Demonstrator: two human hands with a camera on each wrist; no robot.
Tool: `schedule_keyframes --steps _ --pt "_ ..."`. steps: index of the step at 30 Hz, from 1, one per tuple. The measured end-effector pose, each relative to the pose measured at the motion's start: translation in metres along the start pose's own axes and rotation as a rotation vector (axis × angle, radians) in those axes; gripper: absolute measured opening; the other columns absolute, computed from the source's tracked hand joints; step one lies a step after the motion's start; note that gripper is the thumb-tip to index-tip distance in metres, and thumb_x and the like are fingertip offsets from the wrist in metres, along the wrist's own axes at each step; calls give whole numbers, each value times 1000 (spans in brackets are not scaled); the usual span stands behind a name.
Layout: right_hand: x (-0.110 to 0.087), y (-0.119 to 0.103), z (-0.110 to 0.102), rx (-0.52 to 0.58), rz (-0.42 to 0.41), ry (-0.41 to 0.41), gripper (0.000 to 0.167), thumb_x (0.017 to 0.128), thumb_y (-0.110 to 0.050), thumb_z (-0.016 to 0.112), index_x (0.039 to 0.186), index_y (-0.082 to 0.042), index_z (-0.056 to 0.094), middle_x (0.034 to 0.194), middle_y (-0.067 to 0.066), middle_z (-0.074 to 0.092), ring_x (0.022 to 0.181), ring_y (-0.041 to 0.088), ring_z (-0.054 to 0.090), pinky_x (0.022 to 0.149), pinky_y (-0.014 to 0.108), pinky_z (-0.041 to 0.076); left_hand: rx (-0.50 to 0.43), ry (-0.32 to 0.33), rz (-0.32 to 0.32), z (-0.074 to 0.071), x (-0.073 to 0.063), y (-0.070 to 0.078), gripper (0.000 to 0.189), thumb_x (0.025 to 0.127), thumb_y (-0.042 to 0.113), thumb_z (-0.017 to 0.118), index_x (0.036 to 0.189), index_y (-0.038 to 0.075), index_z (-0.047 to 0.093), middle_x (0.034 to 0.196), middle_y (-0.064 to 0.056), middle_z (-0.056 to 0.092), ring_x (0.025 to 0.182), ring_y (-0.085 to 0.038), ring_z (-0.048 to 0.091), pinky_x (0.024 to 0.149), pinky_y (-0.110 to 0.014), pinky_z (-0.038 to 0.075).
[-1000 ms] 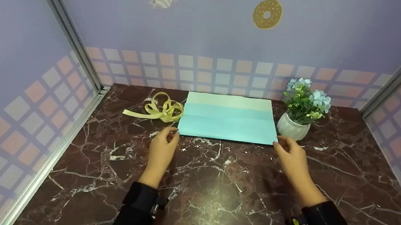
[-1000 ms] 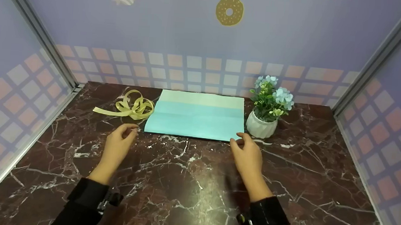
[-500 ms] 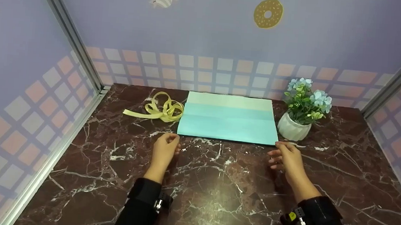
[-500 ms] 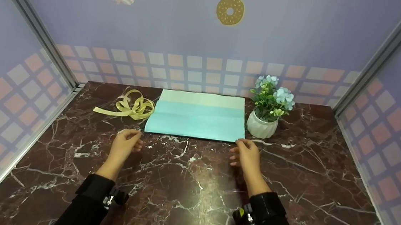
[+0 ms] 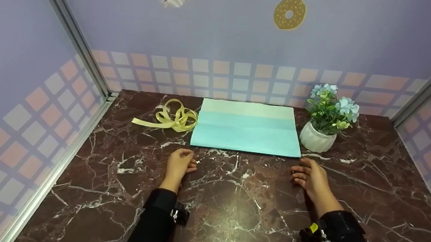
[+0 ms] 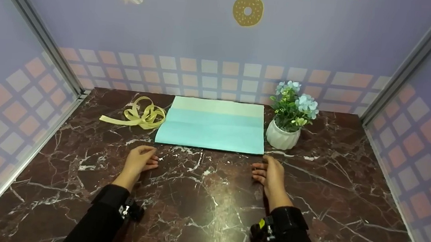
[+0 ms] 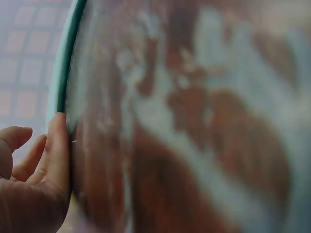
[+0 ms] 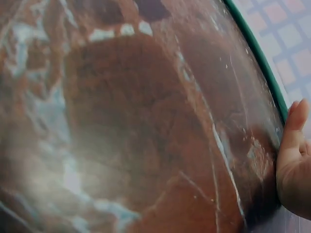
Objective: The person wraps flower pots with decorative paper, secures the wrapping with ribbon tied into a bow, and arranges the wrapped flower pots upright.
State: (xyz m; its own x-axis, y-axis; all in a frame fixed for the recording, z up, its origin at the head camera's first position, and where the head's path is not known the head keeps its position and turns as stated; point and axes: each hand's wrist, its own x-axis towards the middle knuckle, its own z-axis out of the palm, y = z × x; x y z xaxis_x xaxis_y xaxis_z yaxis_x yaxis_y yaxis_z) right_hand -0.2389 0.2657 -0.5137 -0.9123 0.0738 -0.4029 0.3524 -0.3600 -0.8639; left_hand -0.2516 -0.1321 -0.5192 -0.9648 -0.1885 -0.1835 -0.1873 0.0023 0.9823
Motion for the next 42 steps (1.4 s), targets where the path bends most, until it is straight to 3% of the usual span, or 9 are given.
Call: schedule_keyframes --steps 4,8,16,25,32,42 --pt "5 -4 -2 72 18 -20 37 105 -24 38 136 -4 38 83 8 69 66 18 63 61 26 54 -129 11 -63 -5 8 -1 27 99 6 56 122 -9 54 85 -20 62 61 -18 63 59 -30 58" --pt "11 -9 -2 125 25 -35 28 105 -19 38 129 -5 40 82 11 67 65 19 63 60 25 54 -182 5 -104 -8 17 3 33 99 4 55 129 -8 48 83 -18 61 60 -18 65 58 -28 58" --pt "20 -13 -6 89 16 -56 28 105 -18 42 130 -5 38 85 11 65 66 17 61 63 24 55 -178 -31 -156 -6 36 10 43 99 6 56 139 -3 43 84 -17 62 64 -20 67 63 -29 58" --pt "33 -15 -8 95 62 -72 24 105 -15 39 125 -2 40 83 13 66 65 18 61 62 25 55 -152 -54 -187 -7 49 8 41 101 7 52 139 -4 43 88 -20 63 64 -19 66 62 -28 58" --pt "38 -20 -12 130 145 -105 18 106 -16 33 118 -2 39 87 16 66 67 18 62 63 23 55 -158 -117 -229 -11 54 10 43 102 9 50 141 -6 40 96 -20 65 74 -20 68 71 -29 58" --pt "49 -32 -3 140 250 -23 17 107 -17 32 111 -5 42 79 16 67 66 18 67 63 21 56 -229 -130 -267 -9 62 14 50 104 13 48 143 -13 32 97 -23 68 74 -21 69 72 -29 58"
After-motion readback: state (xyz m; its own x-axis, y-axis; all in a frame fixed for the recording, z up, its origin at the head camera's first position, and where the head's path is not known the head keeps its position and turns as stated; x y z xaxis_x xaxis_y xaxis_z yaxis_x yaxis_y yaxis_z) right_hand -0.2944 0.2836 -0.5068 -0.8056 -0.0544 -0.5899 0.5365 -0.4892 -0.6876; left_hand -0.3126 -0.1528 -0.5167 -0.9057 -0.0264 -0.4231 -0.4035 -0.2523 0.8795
